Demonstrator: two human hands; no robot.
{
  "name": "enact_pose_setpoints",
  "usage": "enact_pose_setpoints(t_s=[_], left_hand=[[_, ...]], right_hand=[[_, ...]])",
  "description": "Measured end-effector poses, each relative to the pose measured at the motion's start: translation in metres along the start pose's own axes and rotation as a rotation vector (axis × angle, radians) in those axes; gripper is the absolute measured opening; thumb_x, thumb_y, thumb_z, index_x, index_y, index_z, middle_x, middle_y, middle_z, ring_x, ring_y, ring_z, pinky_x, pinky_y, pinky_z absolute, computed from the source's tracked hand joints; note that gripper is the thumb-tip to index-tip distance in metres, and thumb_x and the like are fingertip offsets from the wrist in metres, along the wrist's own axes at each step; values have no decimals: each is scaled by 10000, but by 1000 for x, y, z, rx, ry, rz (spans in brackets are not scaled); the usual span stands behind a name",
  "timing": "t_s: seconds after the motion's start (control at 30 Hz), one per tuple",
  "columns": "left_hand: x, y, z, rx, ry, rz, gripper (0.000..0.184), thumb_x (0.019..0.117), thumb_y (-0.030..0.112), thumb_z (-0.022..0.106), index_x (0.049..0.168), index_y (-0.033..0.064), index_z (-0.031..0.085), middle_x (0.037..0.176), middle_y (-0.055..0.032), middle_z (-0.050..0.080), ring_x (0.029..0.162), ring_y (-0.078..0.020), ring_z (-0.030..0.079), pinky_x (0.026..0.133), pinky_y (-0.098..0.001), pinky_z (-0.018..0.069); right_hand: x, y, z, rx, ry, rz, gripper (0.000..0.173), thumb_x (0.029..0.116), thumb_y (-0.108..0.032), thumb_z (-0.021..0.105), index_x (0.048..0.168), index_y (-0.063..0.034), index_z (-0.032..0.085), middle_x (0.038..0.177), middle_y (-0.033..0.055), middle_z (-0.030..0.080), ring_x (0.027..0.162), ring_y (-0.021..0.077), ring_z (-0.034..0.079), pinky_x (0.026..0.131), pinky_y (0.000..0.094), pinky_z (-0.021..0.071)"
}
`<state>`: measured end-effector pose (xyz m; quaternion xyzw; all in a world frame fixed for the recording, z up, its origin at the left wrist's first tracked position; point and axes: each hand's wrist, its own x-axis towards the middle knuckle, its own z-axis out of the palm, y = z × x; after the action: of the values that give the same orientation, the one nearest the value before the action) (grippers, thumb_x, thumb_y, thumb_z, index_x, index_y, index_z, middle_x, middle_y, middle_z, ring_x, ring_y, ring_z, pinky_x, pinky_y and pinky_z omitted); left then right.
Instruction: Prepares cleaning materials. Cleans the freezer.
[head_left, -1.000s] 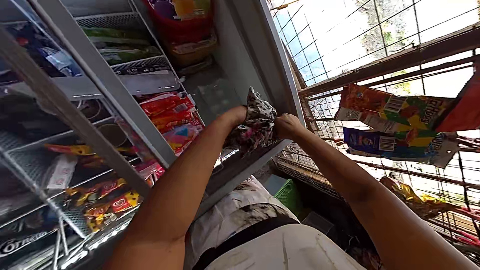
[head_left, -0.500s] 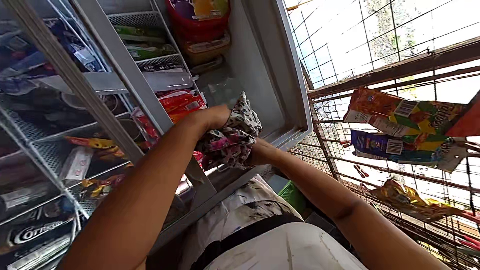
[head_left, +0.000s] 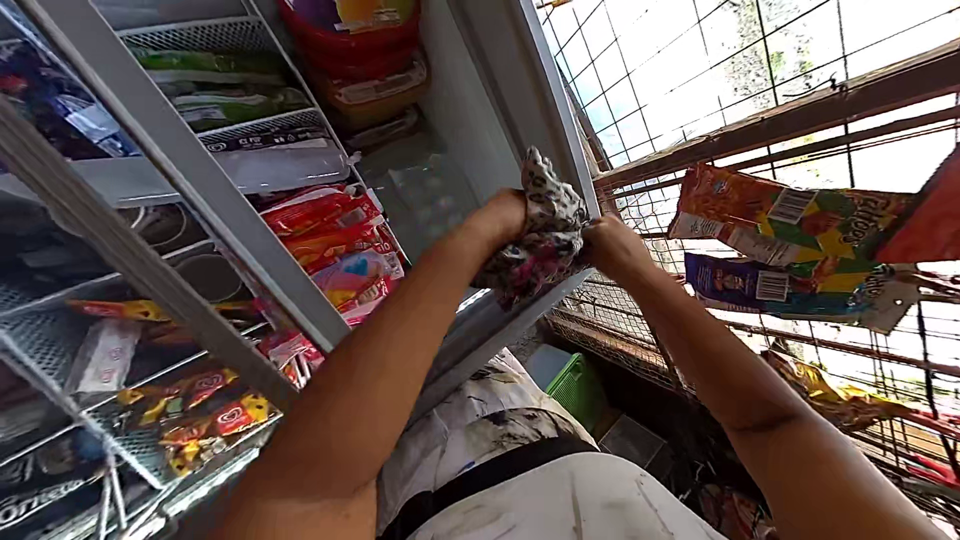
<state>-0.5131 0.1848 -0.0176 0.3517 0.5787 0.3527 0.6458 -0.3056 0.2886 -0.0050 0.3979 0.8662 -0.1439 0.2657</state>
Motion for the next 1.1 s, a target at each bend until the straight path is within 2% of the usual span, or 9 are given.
enact_pose_setpoints(t_s=[0.13, 0.23, 0.37, 0.53, 0.67, 0.77, 0.9, 1.0, 1.1], left_hand=[[-24, -24, 43, 182, 3, -84, 257, 1034, 120, 541, 1214, -36, 638, 1110, -263, 671, 1057, -392, 658, 910, -600, 512], [-49, -33, 79, 155, -38, -127, 368, 1064, 96, 449, 1395, -36, 541, 1284, -285, 625, 1235, -398, 604, 1061, -560, 457], [-68, -40, 101, 57, 1, -59, 365, 1083, 139, 433, 1365, -54, 562, 1192, -276, 671, 1166, -384, 651, 1030, -528, 486], [-91, -14, 44, 87, -19, -38, 343, 1092, 124, 428, 1320, -67, 599, 1210, -278, 658, 1169, -372, 636, 1036, -510, 466], [-96, 0, -26, 251, -49, -125, 294, 1090, 100, 421, 1185, -90, 624, 1097, -288, 645, 1057, -409, 631, 918, -591, 479], [-96, 8, -59, 464, -174, -199, 358, 1109, 121, 347, 1110, -94, 633, 1042, -258, 638, 1006, -372, 616, 865, -565, 460], [-99, 12, -74, 630, -269, -248, 384, 1115, 141, 318, 1047, -59, 639, 950, -192, 628, 918, -301, 609, 805, -512, 460], [-106, 19, -74, 777, -398, -319, 371, 1113, 137, 336, 1118, -62, 650, 991, -201, 644, 972, -312, 613, 837, -525, 453], [-111, 17, -76, 829, -426, -358, 352, 1107, 124, 360, 1003, -52, 647, 883, -165, 602, 865, -280, 577, 766, -490, 435]], right_hand=[[-17, -7, 40, -34, 29, 11, 155, 909, 43, 649, 1044, 77, 716, 1178, 272, 655, 1183, 459, 598, 964, 611, 501], [-21, -5, 44, -34, 22, 9, 208, 961, 26, 562, 1099, 75, 710, 1220, 251, 661, 1226, 431, 593, 1009, 574, 488], [-26, -4, 46, 53, 131, -124, 231, 955, 88, 508, 1046, 107, 720, 1146, 259, 696, 1161, 439, 635, 980, 565, 502], [-44, -43, 45, 236, 193, -237, 193, 929, 18, 595, 1034, 95, 736, 1081, 269, 715, 1078, 454, 672, 913, 592, 523], [-55, -93, 65, 272, 21, -275, 285, 903, -121, 696, 1106, 78, 713, 1107, 266, 711, 1081, 436, 681, 929, 605, 529], [-54, -126, 63, 224, -99, -333, 239, 902, -120, 684, 1027, 80, 726, 1051, 258, 722, 1035, 449, 692, 879, 629, 528], [-58, -155, 74, 302, -227, -436, 293, 889, -159, 709, 1080, 62, 712, 1070, 255, 719, 1047, 437, 692, 891, 629, 528], [-73, -190, 85, 374, -238, -559, 328, 893, -136, 712, 1158, 58, 708, 1142, 266, 711, 1133, 424, 669, 977, 596, 500], [-71, -204, 84, 430, -300, -618, 321, 909, -109, 694, 1181, 62, 704, 1200, 269, 694, 1196, 413, 639, 1040, 576, 463]])
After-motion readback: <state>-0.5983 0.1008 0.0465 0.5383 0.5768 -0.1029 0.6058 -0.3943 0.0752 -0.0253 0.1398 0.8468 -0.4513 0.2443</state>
